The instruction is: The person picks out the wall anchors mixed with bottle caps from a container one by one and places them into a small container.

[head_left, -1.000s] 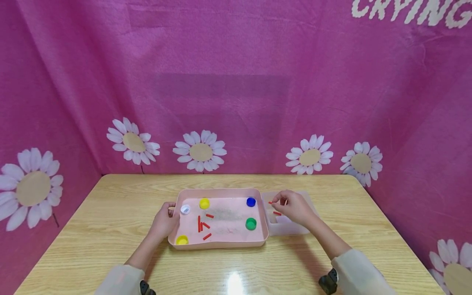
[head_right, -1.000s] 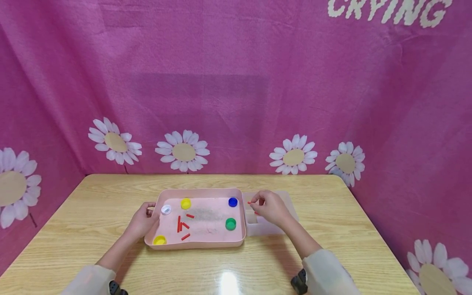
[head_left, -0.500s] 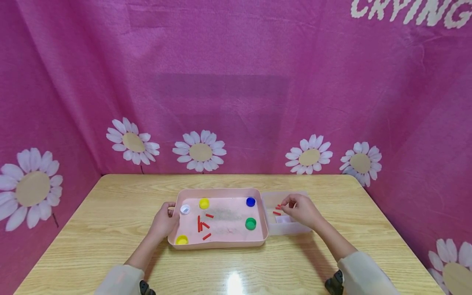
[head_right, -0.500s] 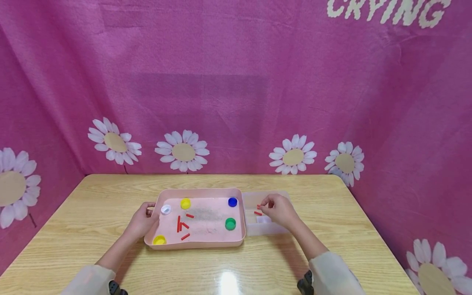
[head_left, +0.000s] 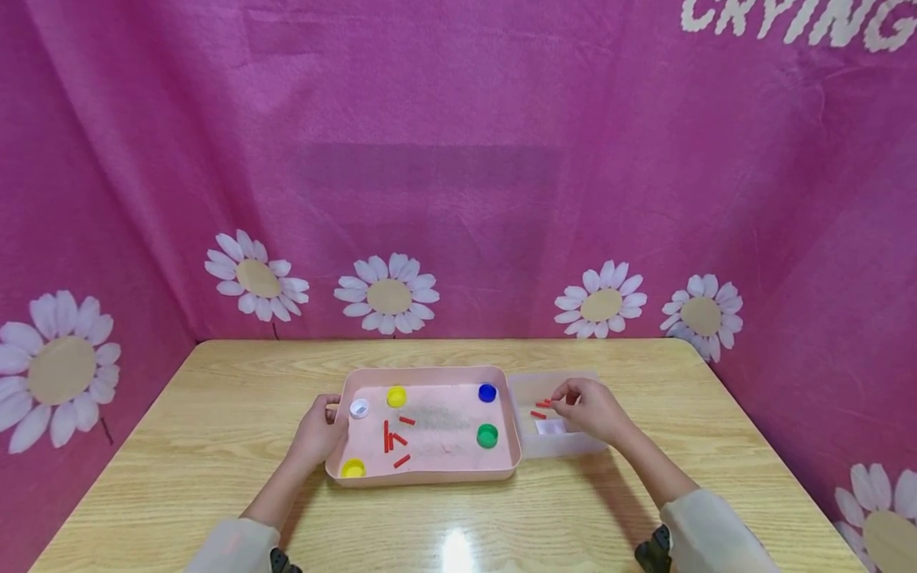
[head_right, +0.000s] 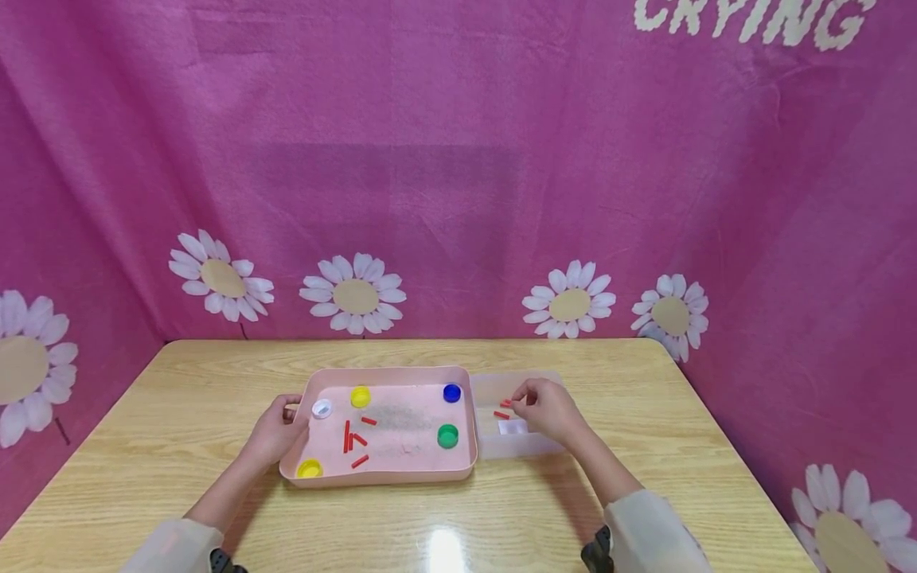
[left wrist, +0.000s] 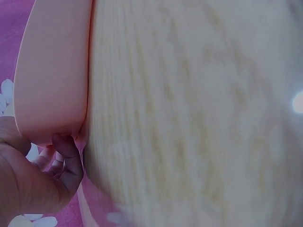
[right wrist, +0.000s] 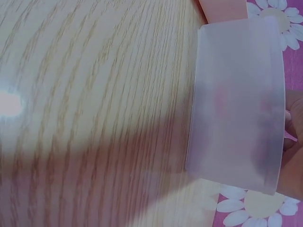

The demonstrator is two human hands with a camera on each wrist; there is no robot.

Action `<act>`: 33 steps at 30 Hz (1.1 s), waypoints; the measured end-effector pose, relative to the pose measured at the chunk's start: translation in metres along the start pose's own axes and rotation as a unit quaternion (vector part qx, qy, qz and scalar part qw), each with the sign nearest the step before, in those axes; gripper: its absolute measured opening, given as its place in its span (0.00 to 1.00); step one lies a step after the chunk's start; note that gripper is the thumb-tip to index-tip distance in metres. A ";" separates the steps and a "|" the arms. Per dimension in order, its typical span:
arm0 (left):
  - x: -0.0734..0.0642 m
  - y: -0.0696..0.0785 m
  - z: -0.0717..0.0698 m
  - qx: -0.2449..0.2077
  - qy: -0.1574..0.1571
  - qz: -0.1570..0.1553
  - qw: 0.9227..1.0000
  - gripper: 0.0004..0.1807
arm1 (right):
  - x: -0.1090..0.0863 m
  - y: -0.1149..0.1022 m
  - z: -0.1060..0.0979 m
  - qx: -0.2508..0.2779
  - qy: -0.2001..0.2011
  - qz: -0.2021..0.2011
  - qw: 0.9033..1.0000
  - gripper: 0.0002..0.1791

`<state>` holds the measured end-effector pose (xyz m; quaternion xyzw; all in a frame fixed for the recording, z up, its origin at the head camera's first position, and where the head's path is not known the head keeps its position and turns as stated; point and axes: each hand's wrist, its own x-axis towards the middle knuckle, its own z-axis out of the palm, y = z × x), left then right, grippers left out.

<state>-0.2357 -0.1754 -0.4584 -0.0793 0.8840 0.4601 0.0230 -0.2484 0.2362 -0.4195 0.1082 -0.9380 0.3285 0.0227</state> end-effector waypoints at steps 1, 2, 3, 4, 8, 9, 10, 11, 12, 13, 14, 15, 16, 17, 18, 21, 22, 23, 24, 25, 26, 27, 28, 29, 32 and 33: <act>0.000 0.000 0.000 0.001 0.002 0.002 1.000 0.23 | 0.001 0.000 0.000 0.001 0.000 0.001 1.000 0.03; 0.000 0.000 0.000 0.002 0.003 0.003 1.000 0.23 | 0.001 0.001 0.001 0.002 0.000 0.000 1.000 0.03; 0.000 0.000 0.000 0.002 0.003 0.002 1.000 0.23 | 0.002 0.001 0.001 0.003 0.000 0.000 1.000 0.03; 0.000 0.000 0.000 0.002 0.003 0.003 1.000 0.23 | 0.003 0.002 0.001 0.005 0.001 -0.004 1.000 0.03; 0.000 0.000 0.000 -0.002 -0.005 -0.002 1.000 0.24 | 0.002 0.003 0.001 0.009 0.004 -0.018 1.000 0.03; 0.000 -0.001 0.000 -0.002 -0.005 -0.005 1.000 0.24 | 0.002 0.003 0.001 0.010 0.004 -0.017 1.000 0.03; 0.000 0.000 0.000 -0.001 -0.003 -0.003 1.000 0.24 | 0.002 0.002 0.001 0.010 0.003 -0.019 1.000 0.03; 0.000 -0.001 0.000 0.000 -0.002 -0.004 1.000 0.24 | 0.002 0.001 0.001 0.010 0.001 -0.014 1.000 0.03; 0.001 -0.001 0.001 0.002 0.001 -0.002 1.000 0.24 | 0.003 0.000 0.001 0.007 -0.001 -0.010 1.000 0.03; 0.001 -0.001 0.001 0.002 0.002 -0.002 1.000 0.24 | 0.004 -0.001 0.001 0.004 -0.003 -0.004 1.000 0.03; 0.001 -0.001 0.001 0.003 0.003 -0.001 1.000 0.24 | 0.005 -0.001 0.001 0.002 -0.008 0.005 1.000 0.03; 0.001 0.000 0.000 0.003 0.003 0.000 1.000 0.24 | 0.005 -0.002 0.002 -0.002 -0.010 0.010 1.000 0.03; 0.001 0.000 0.000 0.002 0.002 0.002 1.000 0.24 | 0.006 -0.002 0.002 -0.009 -0.011 0.011 1.000 0.03; 0.001 0.000 0.000 0.001 0.000 0.000 1.000 0.24 | 0.006 -0.003 0.002 -0.014 -0.012 0.014 1.000 0.03; 0.000 0.000 0.001 0.000 -0.001 0.000 1.000 0.24 | 0.006 -0.002 0.002 -0.020 -0.013 0.012 1.000 0.03; 0.000 0.001 0.000 -0.001 -0.003 -0.003 1.000 0.24 | 0.006 -0.002 0.003 -0.032 -0.011 0.008 0.999 0.03; 0.000 0.000 0.000 0.000 -0.003 -0.004 1.000 0.24 | 0.007 -0.001 0.004 -0.036 -0.010 0.005 0.999 0.03; 0.000 0.000 0.000 0.000 -0.003 -0.006 1.000 0.24 | 0.007 0.000 0.004 -0.039 -0.011 0.003 0.999 0.03; 0.000 0.000 0.000 0.000 -0.003 -0.004 1.000 0.24 | 0.007 0.000 0.004 -0.041 -0.011 0.002 0.999 0.03; 0.000 0.000 0.000 0.000 -0.002 -0.003 1.000 0.24 | 0.007 0.001 0.005 -0.042 -0.011 0.003 0.999 0.03; 0.000 0.000 0.000 0.000 -0.002 0.000 1.000 0.24 | 0.008 0.002 0.005 -0.043 -0.011 0.002 0.999 0.03; 0.000 0.000 0.000 0.000 -0.001 0.003 1.000 0.24 | 0.008 0.002 0.006 -0.044 -0.011 0.002 0.999 0.03; 0.000 0.000 0.000 0.000 -0.001 0.004 1.000 0.24 | 0.008 0.003 0.006 -0.046 -0.011 0.002 0.999 0.03; 0.000 0.000 0.000 -0.003 0.000 0.008 1.000 0.24 | 0.008 0.003 0.006 -0.047 -0.011 0.003 0.999 0.03; -0.001 0.000 0.000 -0.011 0.000 0.017 1.000 0.23 | 0.008 0.003 0.006 -0.050 -0.009 0.003 0.999 0.03; -0.002 0.000 -0.001 -0.013 0.000 0.020 1.000 0.23 | 0.008 0.002 0.006 -0.051 -0.009 0.003 0.999 0.03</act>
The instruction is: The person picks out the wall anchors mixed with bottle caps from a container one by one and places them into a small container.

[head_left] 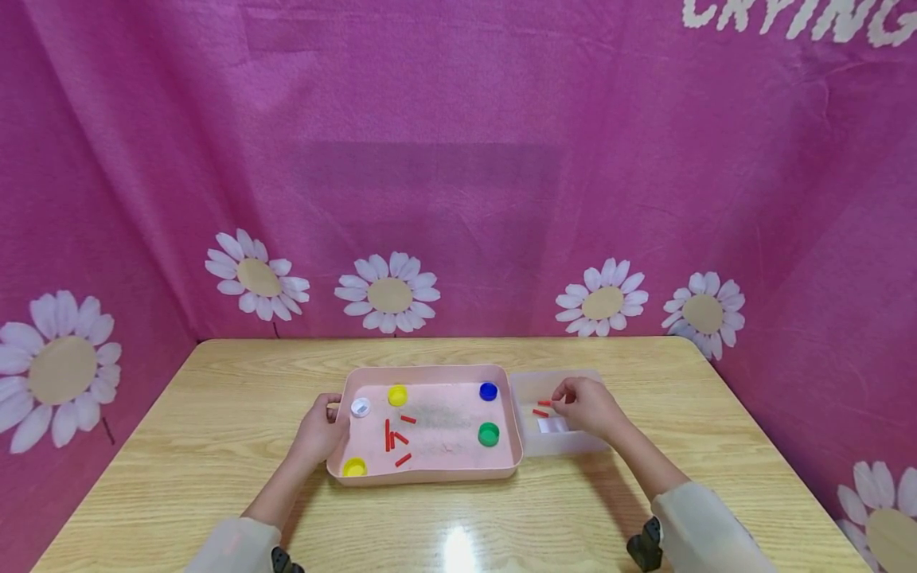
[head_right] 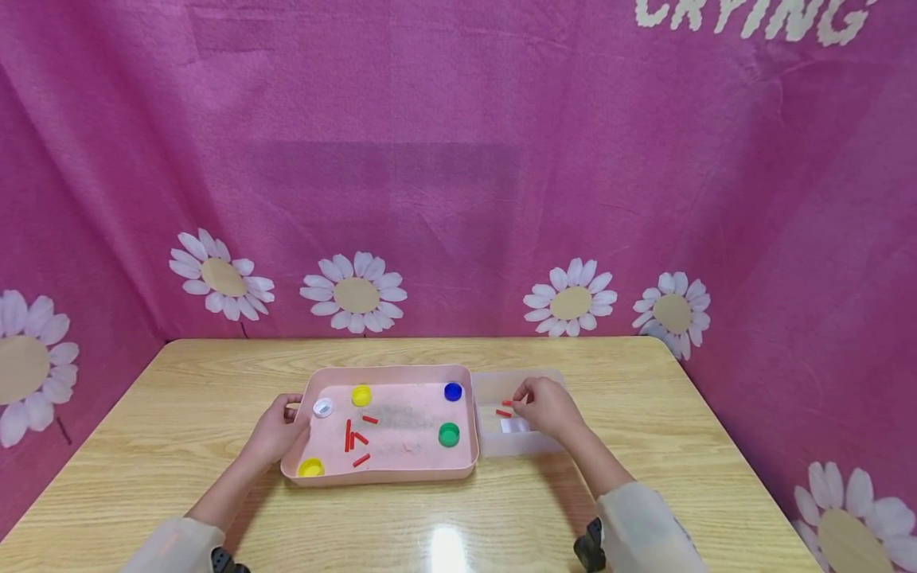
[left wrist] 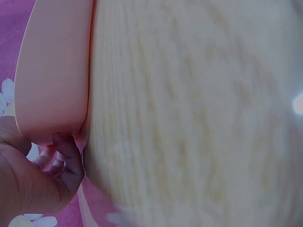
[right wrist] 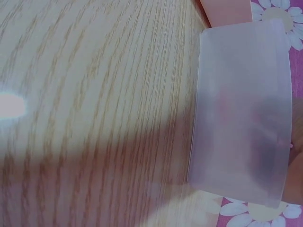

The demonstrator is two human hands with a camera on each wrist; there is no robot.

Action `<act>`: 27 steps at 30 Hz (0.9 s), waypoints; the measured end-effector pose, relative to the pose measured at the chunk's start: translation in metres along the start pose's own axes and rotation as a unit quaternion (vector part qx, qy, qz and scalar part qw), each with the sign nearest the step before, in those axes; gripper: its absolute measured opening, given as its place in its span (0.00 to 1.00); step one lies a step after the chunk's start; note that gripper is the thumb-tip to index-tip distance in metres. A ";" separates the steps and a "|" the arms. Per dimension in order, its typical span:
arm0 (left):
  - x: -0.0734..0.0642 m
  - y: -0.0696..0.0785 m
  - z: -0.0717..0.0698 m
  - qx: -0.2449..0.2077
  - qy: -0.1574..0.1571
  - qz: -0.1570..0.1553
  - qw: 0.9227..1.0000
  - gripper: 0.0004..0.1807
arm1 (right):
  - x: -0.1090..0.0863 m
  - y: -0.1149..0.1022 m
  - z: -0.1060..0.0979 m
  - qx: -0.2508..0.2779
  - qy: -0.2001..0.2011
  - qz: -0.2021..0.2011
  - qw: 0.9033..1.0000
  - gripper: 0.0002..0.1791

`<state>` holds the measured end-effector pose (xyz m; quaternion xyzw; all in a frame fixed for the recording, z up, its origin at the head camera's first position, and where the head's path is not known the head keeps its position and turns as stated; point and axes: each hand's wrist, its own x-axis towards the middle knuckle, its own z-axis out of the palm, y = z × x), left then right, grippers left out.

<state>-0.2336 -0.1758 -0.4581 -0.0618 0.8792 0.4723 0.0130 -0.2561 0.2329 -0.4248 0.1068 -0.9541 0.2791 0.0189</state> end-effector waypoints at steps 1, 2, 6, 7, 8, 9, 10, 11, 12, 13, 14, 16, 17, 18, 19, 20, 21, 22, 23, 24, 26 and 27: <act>0.000 0.000 0.000 -0.003 -0.001 0.003 1.000 0.23 | 0.000 0.000 0.000 -0.002 0.000 0.000 1.000 0.03; 0.000 0.001 0.000 -0.005 -0.002 0.007 1.000 0.23 | 0.000 0.000 -0.001 -0.002 0.001 0.001 1.000 0.03; 0.000 0.002 0.000 -0.006 -0.004 0.007 1.000 0.23 | 0.000 0.001 -0.001 0.002 0.002 0.001 1.000 0.03; 0.000 0.002 0.000 -0.005 -0.004 0.005 1.000 0.23 | 0.000 0.001 -0.001 0.003 0.001 0.002 1.000 0.03; 0.000 0.002 0.000 -0.004 -0.003 0.003 1.000 0.23 | 0.000 0.001 -0.001 0.005 0.000 0.002 1.000 0.03; 0.000 0.002 0.000 -0.003 -0.003 0.003 1.000 0.23 | 0.000 0.000 -0.002 0.006 0.001 0.003 1.000 0.03; 0.000 0.002 0.000 -0.003 -0.003 0.000 1.000 0.23 | 0.000 0.000 -0.002 0.010 0.001 0.004 1.000 0.03; 0.000 0.002 0.000 -0.002 -0.004 -0.003 1.000 0.23 | 0.000 -0.001 -0.002 0.011 0.001 0.004 1.000 0.03; 0.000 0.002 0.000 -0.003 -0.004 -0.003 1.000 0.23 | 0.000 -0.001 -0.003 0.012 0.002 0.003 1.000 0.04; -0.001 0.002 0.000 -0.003 -0.004 -0.003 1.000 0.23 | 0.001 -0.002 -0.003 0.014 0.003 0.003 1.000 0.04; -0.001 0.002 0.000 -0.003 -0.004 -0.003 1.000 0.23 | 0.001 -0.003 -0.003 0.016 0.005 0.002 1.000 0.04; -0.002 0.001 -0.001 -0.006 -0.005 -0.005 1.000 0.23 | 0.002 -0.005 -0.004 0.020 0.007 -0.002 1.000 0.04; -0.002 0.001 -0.001 -0.006 -0.004 -0.004 1.000 0.23 | 0.002 -0.005 -0.004 0.021 0.009 -0.003 1.000 0.04; -0.002 0.001 -0.001 -0.007 -0.004 -0.003 1.000 0.23 | 0.002 -0.006 -0.005 0.022 0.010 -0.004 1.000 0.04; -0.002 0.001 -0.001 -0.006 -0.004 -0.002 1.000 0.23 | 0.002 -0.007 -0.005 0.025 0.010 -0.004 1.000 0.04; -0.002 0.000 -0.001 -0.005 -0.004 -0.001 1.000 0.23 | 0.002 -0.007 -0.005 0.027 0.011 -0.003 1.000 0.04; -0.001 0.000 -0.001 -0.005 -0.004 -0.001 1.000 0.23 | 0.003 -0.009 -0.005 0.028 0.012 -0.002 1.000 0.04; -0.001 0.000 -0.001 -0.003 -0.004 0.001 1.000 0.23 | 0.003 -0.010 -0.005 0.030 0.013 0.000 0.999 0.05; -0.001 0.001 -0.001 -0.002 -0.003 0.001 1.000 0.23 | 0.003 -0.011 -0.005 0.030 0.015 0.000 0.999 0.05; -0.001 0.001 0.000 -0.001 -0.002 0.001 1.000 0.23 | 0.003 -0.013 -0.006 0.031 0.016 0.000 0.999 0.05; -0.001 0.001 0.000 0.000 -0.002 0.000 1.000 0.23 | 0.002 -0.016 -0.006 0.031 0.018 0.001 0.999 0.05; -0.001 0.000 0.000 0.000 -0.002 0.001 1.000 0.23 | 0.002 -0.018 -0.006 0.032 0.018 0.002 0.999 0.05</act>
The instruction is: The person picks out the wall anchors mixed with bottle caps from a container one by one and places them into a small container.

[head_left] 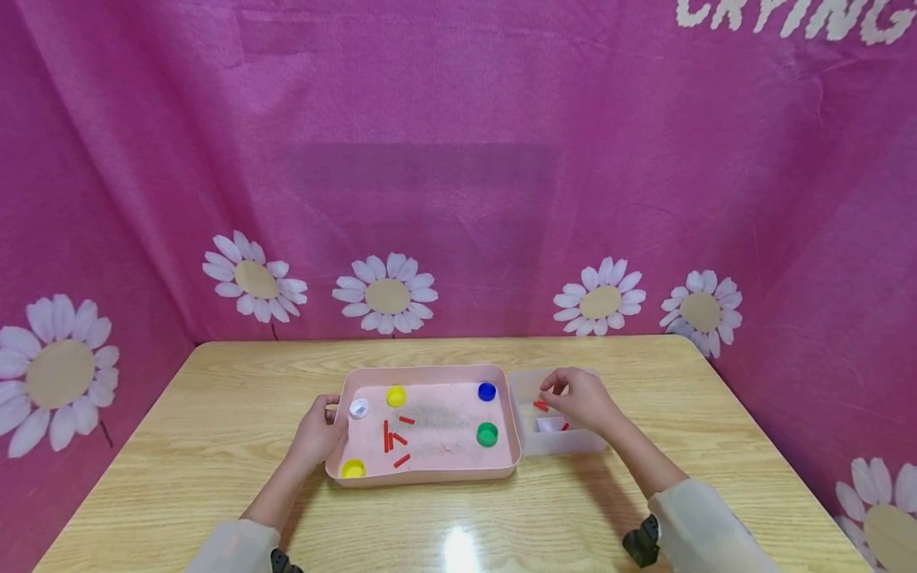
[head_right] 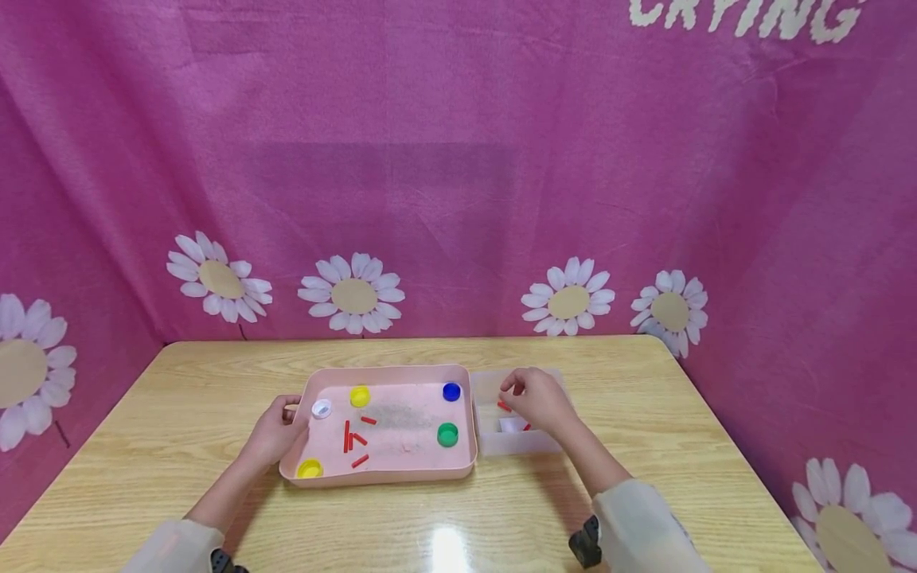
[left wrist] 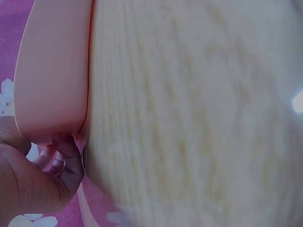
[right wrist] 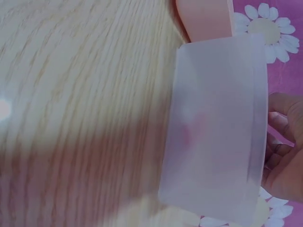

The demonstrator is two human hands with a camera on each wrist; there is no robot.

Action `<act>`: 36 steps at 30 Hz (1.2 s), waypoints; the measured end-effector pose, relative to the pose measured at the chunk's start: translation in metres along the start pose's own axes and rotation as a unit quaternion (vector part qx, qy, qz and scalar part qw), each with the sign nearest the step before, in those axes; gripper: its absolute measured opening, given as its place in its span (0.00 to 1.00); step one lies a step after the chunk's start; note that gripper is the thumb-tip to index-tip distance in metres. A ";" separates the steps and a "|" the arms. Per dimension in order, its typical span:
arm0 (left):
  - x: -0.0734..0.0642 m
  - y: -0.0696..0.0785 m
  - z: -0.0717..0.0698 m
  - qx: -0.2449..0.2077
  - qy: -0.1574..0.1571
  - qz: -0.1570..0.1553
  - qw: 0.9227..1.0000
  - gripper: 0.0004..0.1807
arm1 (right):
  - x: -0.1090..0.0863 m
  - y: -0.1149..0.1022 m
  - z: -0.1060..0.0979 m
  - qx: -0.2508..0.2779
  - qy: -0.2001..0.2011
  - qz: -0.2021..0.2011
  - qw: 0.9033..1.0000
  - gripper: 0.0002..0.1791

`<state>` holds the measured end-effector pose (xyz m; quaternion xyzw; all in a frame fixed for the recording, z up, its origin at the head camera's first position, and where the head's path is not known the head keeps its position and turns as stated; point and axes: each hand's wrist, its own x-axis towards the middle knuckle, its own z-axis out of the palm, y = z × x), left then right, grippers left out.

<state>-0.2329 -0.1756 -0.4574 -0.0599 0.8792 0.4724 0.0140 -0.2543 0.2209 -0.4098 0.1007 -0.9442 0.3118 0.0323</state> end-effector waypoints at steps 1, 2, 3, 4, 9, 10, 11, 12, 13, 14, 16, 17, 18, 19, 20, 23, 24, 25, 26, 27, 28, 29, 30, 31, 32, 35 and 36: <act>0.000 0.000 0.000 -0.001 0.000 0.000 1.000 0.23 | 0.000 -0.002 0.000 0.002 0.000 0.000 1.000 0.05; 0.000 0.000 0.000 -0.002 0.001 0.000 1.000 0.23 | -0.001 -0.004 0.000 0.003 0.000 -0.001 1.000 0.05; 0.000 -0.001 0.000 -0.001 0.001 0.000 1.000 0.23 | -0.001 -0.006 0.000 0.005 0.000 0.001 1.000 0.06; 0.000 -0.001 0.000 0.000 0.000 0.000 1.000 0.23 | -0.001 -0.007 0.000 0.007 0.000 0.002 1.000 0.06; 0.000 0.000 0.000 0.007 0.000 -0.004 1.000 0.22 | -0.002 -0.015 0.001 0.020 -0.002 -0.002 1.000 0.06; 0.000 0.000 0.000 0.008 0.000 -0.004 1.000 0.22 | -0.002 -0.016 0.001 0.023 -0.002 -0.005 1.000 0.07; 0.000 0.000 0.000 0.008 0.000 -0.005 1.000 0.22 | -0.002 -0.018 0.001 0.024 -0.002 -0.006 1.000 0.06; 0.000 0.000 0.000 0.007 0.001 -0.005 1.000 0.23 | -0.002 -0.019 0.001 0.025 -0.003 -0.008 1.000 0.06; 0.000 -0.001 0.000 0.008 0.001 -0.004 1.000 0.23 | -0.002 -0.020 0.001 0.026 -0.002 -0.009 1.000 0.06; 0.000 -0.001 0.000 0.008 0.000 -0.005 1.000 0.23 | -0.001 -0.021 0.002 0.027 -0.004 -0.012 1.000 0.07; 0.000 -0.002 0.001 0.008 -0.001 -0.007 1.000 0.23 | -0.001 -0.022 0.002 0.034 -0.008 -0.009 0.999 0.07; 0.000 -0.002 0.001 0.007 -0.002 -0.009 1.000 0.23 | 0.000 -0.023 0.003 0.036 -0.010 -0.008 0.999 0.07; 0.000 -0.003 0.001 0.007 -0.002 -0.011 1.000 0.23 | 0.000 -0.023 0.003 0.037 -0.012 -0.009 0.999 0.07; 0.000 -0.003 0.001 0.007 -0.003 -0.013 1.000 0.23 | 0.000 -0.024 0.004 0.041 -0.015 -0.007 0.999 0.07; 0.000 -0.004 0.001 0.006 -0.003 -0.014 1.000 0.23 | 0.001 -0.025 0.004 0.043 -0.018 -0.010 0.999 0.07; 0.000 -0.004 0.001 0.006 -0.004 -0.019 1.000 0.24 | 0.002 -0.029 0.006 0.047 -0.023 -0.014 0.999 0.07; 0.000 -0.004 0.001 0.006 -0.004 -0.020 1.000 0.24 | 0.003 -0.030 0.006 0.048 -0.025 -0.017 0.998 0.07; 0.000 -0.004 0.001 0.006 -0.005 -0.020 1.000 0.24 | 0.003 -0.032 0.006 0.049 -0.026 -0.018 0.998 0.06; 0.001 -0.004 0.001 0.006 -0.005 -0.020 1.000 0.24 | 0.004 -0.033 0.007 0.046 -0.025 -0.022 0.998 0.06; 0.000 -0.003 0.001 0.006 -0.004 -0.020 1.000 0.24 | 0.004 -0.035 0.007 0.044 -0.023 -0.023 0.998 0.06; 0.000 -0.003 0.001 0.005 -0.004 -0.019 1.000 0.24 | 0.005 -0.036 0.007 0.041 -0.022 -0.027 0.999 0.06; 0.001 -0.002 0.001 0.005 -0.004 -0.019 1.000 0.24 | 0.006 -0.038 0.007 0.038 -0.019 -0.031 0.999 0.06; 0.001 -0.002 0.001 0.004 -0.003 -0.018 1.000 0.24 | 0.006 -0.039 0.007 0.035 -0.018 -0.036 0.999 0.05; 0.001 -0.001 0.001 0.004 -0.002 -0.018 1.000 0.24 | 0.007 -0.041 0.007 0.031 -0.016 -0.041 0.999 0.05; 0.001 -0.001 0.001 0.003 -0.002 -0.017 1.000 0.24 | 0.007 -0.042 0.007 0.028 -0.015 -0.046 0.998 0.05; 0.001 -0.001 0.000 0.002 -0.001 -0.016 1.000 0.24 | 0.009 -0.046 0.007 0.024 -0.017 -0.056 0.998 0.05; 0.001 0.000 0.000 0.002 -0.001 -0.015 1.000 0.24 | 0.009 -0.047 0.008 0.023 -0.020 -0.060 0.998 0.04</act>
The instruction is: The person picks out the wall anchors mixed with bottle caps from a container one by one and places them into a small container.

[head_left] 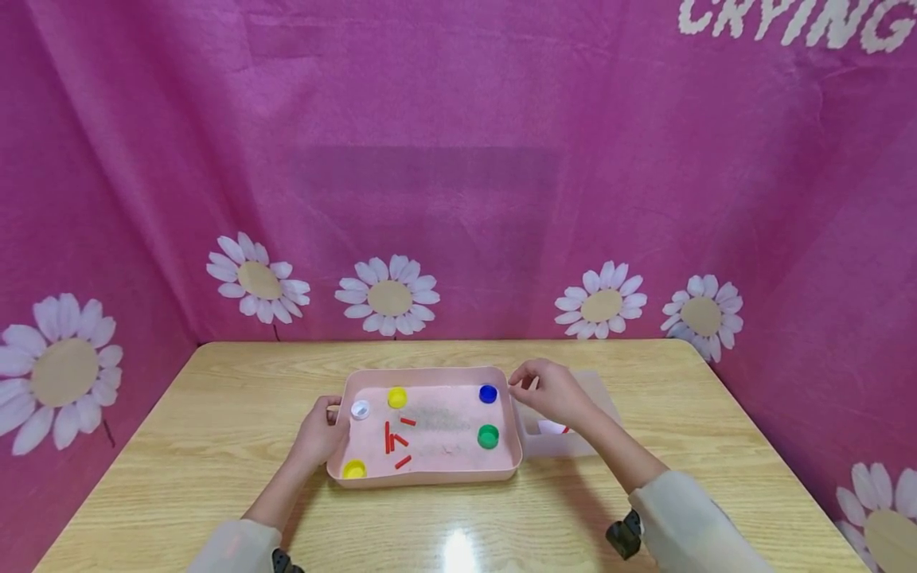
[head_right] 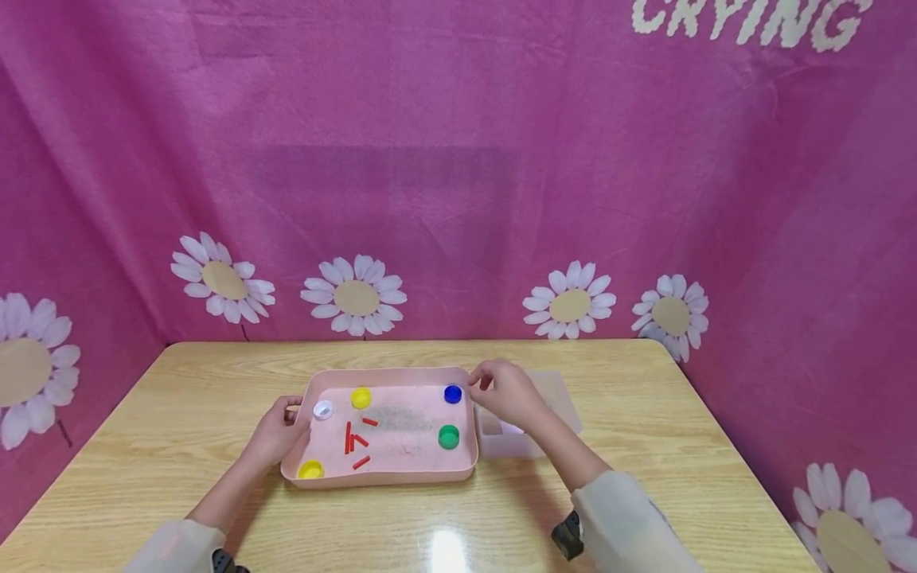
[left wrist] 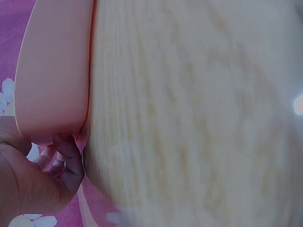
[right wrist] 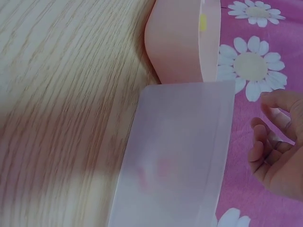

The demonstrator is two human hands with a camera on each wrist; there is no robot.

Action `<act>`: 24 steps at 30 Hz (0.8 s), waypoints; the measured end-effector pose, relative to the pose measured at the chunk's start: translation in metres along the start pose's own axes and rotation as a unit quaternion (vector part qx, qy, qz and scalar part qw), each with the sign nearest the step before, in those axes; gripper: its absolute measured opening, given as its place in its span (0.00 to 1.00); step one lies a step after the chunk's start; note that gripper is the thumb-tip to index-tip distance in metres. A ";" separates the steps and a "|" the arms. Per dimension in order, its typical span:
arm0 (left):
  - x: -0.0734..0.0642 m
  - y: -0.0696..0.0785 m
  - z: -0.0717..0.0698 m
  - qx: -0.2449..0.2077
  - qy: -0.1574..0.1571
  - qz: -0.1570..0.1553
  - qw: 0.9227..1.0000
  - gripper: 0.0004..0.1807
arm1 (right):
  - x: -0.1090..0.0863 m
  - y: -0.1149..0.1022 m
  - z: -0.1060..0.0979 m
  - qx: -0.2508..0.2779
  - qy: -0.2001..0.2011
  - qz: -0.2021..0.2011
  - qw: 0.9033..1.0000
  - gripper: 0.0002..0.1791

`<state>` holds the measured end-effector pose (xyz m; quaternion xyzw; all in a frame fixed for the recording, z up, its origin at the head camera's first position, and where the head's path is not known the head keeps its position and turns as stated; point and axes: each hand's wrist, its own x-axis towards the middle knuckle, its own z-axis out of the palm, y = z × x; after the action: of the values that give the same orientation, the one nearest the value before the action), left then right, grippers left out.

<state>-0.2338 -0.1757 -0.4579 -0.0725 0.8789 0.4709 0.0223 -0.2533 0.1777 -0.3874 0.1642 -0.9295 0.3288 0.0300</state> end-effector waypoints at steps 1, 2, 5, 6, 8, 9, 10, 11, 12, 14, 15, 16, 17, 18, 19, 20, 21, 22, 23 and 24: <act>0.000 0.000 0.000 0.000 -0.001 0.002 1.000 0.24 | 0.000 -0.001 0.001 0.000 -0.001 -0.003 1.000 0.04; 0.000 0.000 0.000 0.001 0.000 0.003 1.000 0.24 | 0.001 -0.003 0.001 0.001 -0.003 -0.004 1.000 0.04; 0.000 0.001 0.000 0.002 0.000 0.007 1.000 0.23 | 0.001 -0.007 0.004 0.004 -0.010 -0.012 1.000 0.04; 0.000 0.001 0.000 0.002 0.001 0.007 1.000 0.23 | 0.002 -0.008 0.005 0.004 -0.012 -0.015 1.000 0.04; 0.000 0.001 0.001 0.002 0.002 0.008 1.000 0.23 | 0.002 -0.010 0.007 0.005 -0.016 -0.018 1.000 0.04; 0.000 0.001 0.001 0.001 0.002 0.009 1.000 0.23 | 0.003 -0.011 0.008 0.005 -0.019 -0.020 1.000 0.04; 0.000 0.001 0.001 0.001 0.003 0.009 1.000 0.23 | 0.003 -0.012 0.010 0.006 -0.021 -0.024 0.999 0.03; 0.000 0.001 0.001 0.000 0.003 0.010 1.000 0.23 | 0.004 -0.013 0.011 0.006 -0.021 -0.026 0.999 0.03; 0.000 0.001 0.001 0.000 0.003 0.010 1.000 0.23 | 0.004 -0.014 0.012 0.008 -0.022 -0.030 0.999 0.03; 0.000 0.001 0.001 0.000 0.004 0.013 1.000 0.23 | 0.005 -0.016 0.015 0.015 -0.023 -0.041 0.999 0.02; 0.000 0.001 0.001 0.001 0.004 0.013 1.000 0.23 | 0.005 -0.017 0.017 0.019 -0.024 -0.046 0.999 0.02; 0.000 0.001 0.001 0.002 0.004 0.013 1.000 0.23 | 0.006 -0.018 0.019 0.023 -0.025 -0.051 0.998 0.02; 0.000 0.001 0.001 0.002 0.004 0.013 1.000 0.23 | 0.006 -0.019 0.021 0.028 -0.027 -0.057 0.998 0.02; 0.000 0.001 0.000 0.003 0.004 0.011 1.000 0.23 | 0.006 -0.021 0.023 0.032 -0.029 -0.062 0.997 0.02; 0.000 0.001 0.000 0.004 0.004 0.012 1.000 0.23 | 0.007 -0.022 0.025 0.036 -0.031 -0.066 0.997 0.02; 0.000 0.001 0.000 0.005 0.004 0.011 1.000 0.23 | 0.007 -0.024 0.027 0.037 -0.034 -0.069 0.996 0.02; 0.000 0.001 0.000 0.006 0.003 0.009 1.000 0.23 | 0.007 -0.025 0.029 0.038 -0.038 -0.069 0.996 0.02; 0.000 0.001 0.000 0.007 0.003 0.008 1.000 0.23 | 0.007 -0.027 0.032 0.036 -0.040 -0.070 0.996 0.02; 0.000 0.001 0.000 0.007 0.003 0.005 1.000 0.23 | 0.008 -0.028 0.034 0.035 -0.044 -0.068 0.996 0.02; 0.000 0.001 0.000 0.007 0.003 0.005 1.000 0.23 | 0.008 -0.029 0.036 0.032 -0.047 -0.067 0.996 0.02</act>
<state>-0.2337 -0.1752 -0.4572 -0.0692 0.8826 0.4646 0.0183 -0.2493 0.1316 -0.3966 0.2426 -0.9059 0.3470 0.0029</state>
